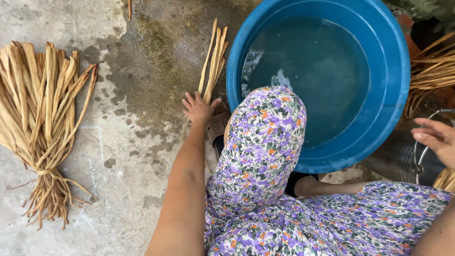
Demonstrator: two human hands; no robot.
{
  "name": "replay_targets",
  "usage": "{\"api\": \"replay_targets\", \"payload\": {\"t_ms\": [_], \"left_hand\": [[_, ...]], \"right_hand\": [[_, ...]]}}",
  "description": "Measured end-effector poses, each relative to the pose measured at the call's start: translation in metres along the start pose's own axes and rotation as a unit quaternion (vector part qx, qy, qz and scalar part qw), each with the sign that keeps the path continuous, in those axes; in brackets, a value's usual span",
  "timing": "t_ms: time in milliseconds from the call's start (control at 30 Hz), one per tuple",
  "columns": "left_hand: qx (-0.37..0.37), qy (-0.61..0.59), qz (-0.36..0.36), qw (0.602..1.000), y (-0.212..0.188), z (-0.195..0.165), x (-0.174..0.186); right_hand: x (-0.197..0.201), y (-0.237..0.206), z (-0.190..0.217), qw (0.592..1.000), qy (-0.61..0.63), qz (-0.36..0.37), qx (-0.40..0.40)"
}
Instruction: The person sits on a small stool and repeatedly submerges bundles of dried sticks into a blue basin of water, agitates them, and then places them into a metal bucket. The person also ties a bundle of sticks with a thin strip.
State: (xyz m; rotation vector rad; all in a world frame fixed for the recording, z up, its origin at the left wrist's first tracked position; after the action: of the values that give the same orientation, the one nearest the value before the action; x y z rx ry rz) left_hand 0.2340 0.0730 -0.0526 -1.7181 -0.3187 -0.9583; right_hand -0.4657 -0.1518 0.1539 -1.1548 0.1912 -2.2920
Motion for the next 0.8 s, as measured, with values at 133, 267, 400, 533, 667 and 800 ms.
{"api": "replay_targets", "payload": {"t_ms": [133,267,400,533,667,800], "left_hand": [[0.025,-0.032,-0.085,0.996,-0.001,-0.012,-0.023],[0.054,-0.131,-0.073,0.987,0.017,0.004,-0.032],[0.036,-0.189,-0.001,0.981,0.032,0.019,-0.037],[0.013,-0.196,-0.008,0.981,0.036,0.022,-0.036],[0.036,-0.222,-0.022,0.974,0.030,0.024,-0.036],[0.072,-0.155,0.009,0.985,0.023,0.021,-0.034]], "right_hand": [[-0.007,-0.003,0.030,0.997,-0.041,0.006,-0.066],[-0.018,-0.002,0.068,0.991,-0.084,0.016,-0.100],[-0.026,0.002,0.098,0.987,-0.115,0.026,-0.112],[-0.032,0.007,0.121,0.992,-0.094,0.034,-0.079],[-0.033,0.005,0.130,0.987,-0.130,0.029,-0.090],[-0.035,0.002,0.133,0.993,-0.082,0.025,-0.085]]}}
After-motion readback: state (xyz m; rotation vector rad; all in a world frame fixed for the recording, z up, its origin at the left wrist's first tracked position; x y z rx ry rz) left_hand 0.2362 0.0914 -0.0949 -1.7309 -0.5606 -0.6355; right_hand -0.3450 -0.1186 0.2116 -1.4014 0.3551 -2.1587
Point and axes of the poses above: each hand's wrist, its own y-axis towards the middle knuckle, its own x-axis out of the back of the hand, z = x × y, the point moved 6 cm from there along y, towards the middle knuckle, and after that the axes turned 10 degrees about x, right-handed, at the moved point
